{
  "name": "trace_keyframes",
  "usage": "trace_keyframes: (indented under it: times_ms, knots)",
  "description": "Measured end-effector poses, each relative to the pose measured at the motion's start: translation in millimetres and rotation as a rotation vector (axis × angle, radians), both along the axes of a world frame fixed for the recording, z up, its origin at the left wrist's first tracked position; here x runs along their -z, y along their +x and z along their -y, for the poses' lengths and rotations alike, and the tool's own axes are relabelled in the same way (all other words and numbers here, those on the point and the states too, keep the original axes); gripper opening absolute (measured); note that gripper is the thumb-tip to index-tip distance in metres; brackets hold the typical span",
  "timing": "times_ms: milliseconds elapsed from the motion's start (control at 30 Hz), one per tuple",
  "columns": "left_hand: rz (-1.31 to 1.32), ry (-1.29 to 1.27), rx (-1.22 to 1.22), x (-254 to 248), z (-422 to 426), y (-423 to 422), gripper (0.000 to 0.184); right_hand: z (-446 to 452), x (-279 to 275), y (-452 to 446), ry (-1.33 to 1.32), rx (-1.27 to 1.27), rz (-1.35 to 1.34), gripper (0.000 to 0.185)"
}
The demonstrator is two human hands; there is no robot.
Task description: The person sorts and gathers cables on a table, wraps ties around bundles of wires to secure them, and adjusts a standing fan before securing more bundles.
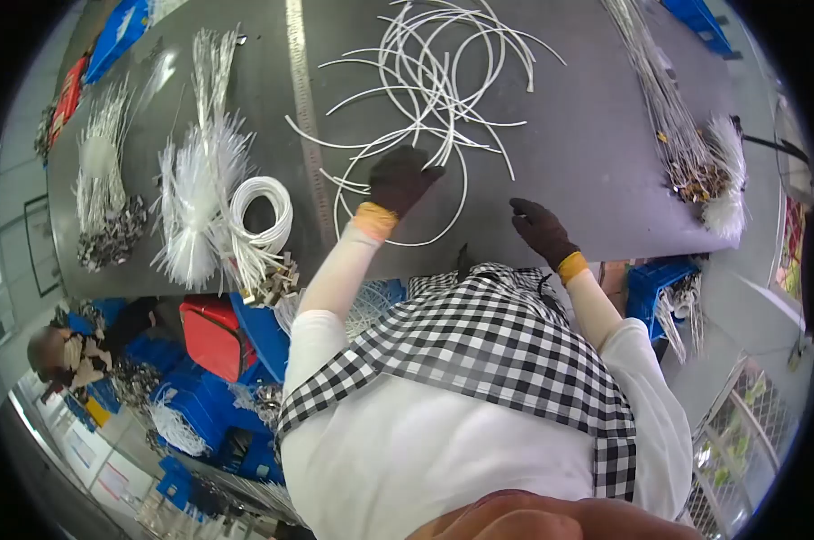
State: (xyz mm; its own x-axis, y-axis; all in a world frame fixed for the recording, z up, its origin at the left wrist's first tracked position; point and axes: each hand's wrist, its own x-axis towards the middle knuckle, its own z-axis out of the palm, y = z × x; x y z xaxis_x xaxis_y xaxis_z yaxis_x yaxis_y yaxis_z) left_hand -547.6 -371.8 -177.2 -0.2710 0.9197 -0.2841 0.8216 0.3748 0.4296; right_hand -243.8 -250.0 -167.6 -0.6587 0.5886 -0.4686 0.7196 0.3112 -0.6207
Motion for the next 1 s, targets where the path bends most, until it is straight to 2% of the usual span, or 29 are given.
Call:
trace_keyframes:
  times_ms: [67,100,133,200,233,300,333,367,433,500,533,567,667,700,733,800,867,900,967,1000]
  knots:
    - [-0.145,0.113,0.002,25,-16,20,0.034,2,12,23,0.029,-0.002,-0.041,0.039]
    - [-0.181,-0.010,0.060,37,-21,24,0.031,2,14,30,0.054,-0.025,-0.095,0.038]
    - [-0.189,-0.001,0.069,47,-23,25,0.031,1,14,37,0.062,-0.015,-0.102,0.038]
    - [-0.052,0.030,-0.076,62,-23,17,0.030,4,8,51,0.033,0.051,-0.043,0.036]
    - [-0.013,0.094,-0.032,67,-19,9,0.031,6,7,58,0.031,0.071,-0.047,0.036]
    - [0.186,0.079,0.015,45,-25,-10,0.033,8,6,71,0.053,0.032,-0.029,0.035]
    - [0.147,0.194,0.166,67,-26,-26,0.028,9,8,77,0.051,0.047,-0.041,0.035]
    - [0.390,0.161,0.086,57,-30,-30,0.022,11,9,82,0.051,0.038,-0.049,0.034]
    - [0.993,-0.017,-0.346,-15,-47,-19,0.022,11,12,91,0.055,0.038,-0.073,0.034]
    - [1.387,-0.012,-0.520,-35,-58,-11,0.023,12,13,101,0.009,0.053,-0.120,0.034]
    - [1.439,0.026,-0.511,-44,-62,-4,0.023,12,13,106,0.014,0.062,-0.132,0.034]
    - [1.175,0.158,-0.274,-26,-65,-3,0.022,11,11,112,0.031,0.034,-0.114,0.034]
    - [0.844,0.384,0.089,-29,-90,4,0.020,5,5,151,0.026,0.032,-0.138,0.034]
    - [1.203,0.340,-0.119,-43,-100,12,0.020,4,3,168,-0.005,0.053,-0.171,0.034]
    - [1.654,0.284,-0.576,-61,-115,12,0.019,4,-1,186,0.002,0.065,-0.185,0.034]
    - [1.400,0.431,-0.342,-87,-146,0,0.022,1,-6,227,-0.037,0.163,-0.097,0.034]
    - [1.058,0.519,-0.114,-120,-183,-12,0.023,0,16,281,-0.001,0.195,-0.136,0.036]
    - [1.653,0.494,-0.461,-146,-200,-11,0.021,-1,25,306,0.031,0.211,-0.165,0.038]
    - [1.552,0.587,-0.410,-184,-215,10,0.021,-2,21,346,-0.039,0.290,-0.167,0.038]
    - [1.632,0.514,-0.420,-185,-223,12,0.020,-3,18,362,-0.110,0.361,-0.159,0.037]
